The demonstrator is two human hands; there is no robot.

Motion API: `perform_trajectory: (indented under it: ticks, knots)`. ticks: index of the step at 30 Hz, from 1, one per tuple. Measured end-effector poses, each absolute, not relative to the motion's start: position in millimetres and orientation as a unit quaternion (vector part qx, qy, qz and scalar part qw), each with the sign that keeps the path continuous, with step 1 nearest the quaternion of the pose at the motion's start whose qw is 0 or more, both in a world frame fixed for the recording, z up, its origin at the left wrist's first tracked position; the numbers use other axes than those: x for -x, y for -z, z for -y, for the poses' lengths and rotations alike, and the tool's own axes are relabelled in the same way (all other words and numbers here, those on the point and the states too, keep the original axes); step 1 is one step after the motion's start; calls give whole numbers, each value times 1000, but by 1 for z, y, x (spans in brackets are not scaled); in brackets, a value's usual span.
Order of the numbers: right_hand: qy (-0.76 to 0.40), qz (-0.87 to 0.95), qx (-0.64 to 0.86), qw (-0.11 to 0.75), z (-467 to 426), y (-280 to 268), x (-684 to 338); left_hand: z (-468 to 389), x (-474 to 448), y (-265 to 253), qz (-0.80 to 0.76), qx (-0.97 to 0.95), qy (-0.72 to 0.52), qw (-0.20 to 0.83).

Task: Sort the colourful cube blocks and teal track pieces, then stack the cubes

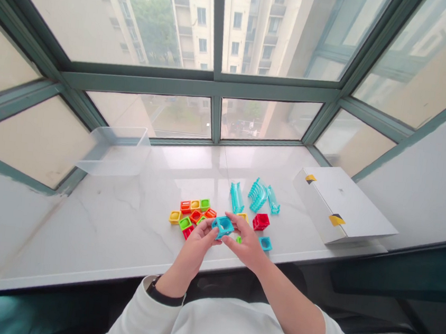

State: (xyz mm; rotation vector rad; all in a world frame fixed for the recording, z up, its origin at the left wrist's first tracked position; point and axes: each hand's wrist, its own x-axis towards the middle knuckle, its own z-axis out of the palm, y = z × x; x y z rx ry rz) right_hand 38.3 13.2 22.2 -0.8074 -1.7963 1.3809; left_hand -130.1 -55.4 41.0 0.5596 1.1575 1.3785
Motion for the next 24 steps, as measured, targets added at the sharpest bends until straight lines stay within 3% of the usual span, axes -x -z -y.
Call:
perform_trajectory:
  ticks: [24]
  knots:
    - [-409,710,417,393,-9,-21,-109,51,117,-21,-519,-303,-512,614]
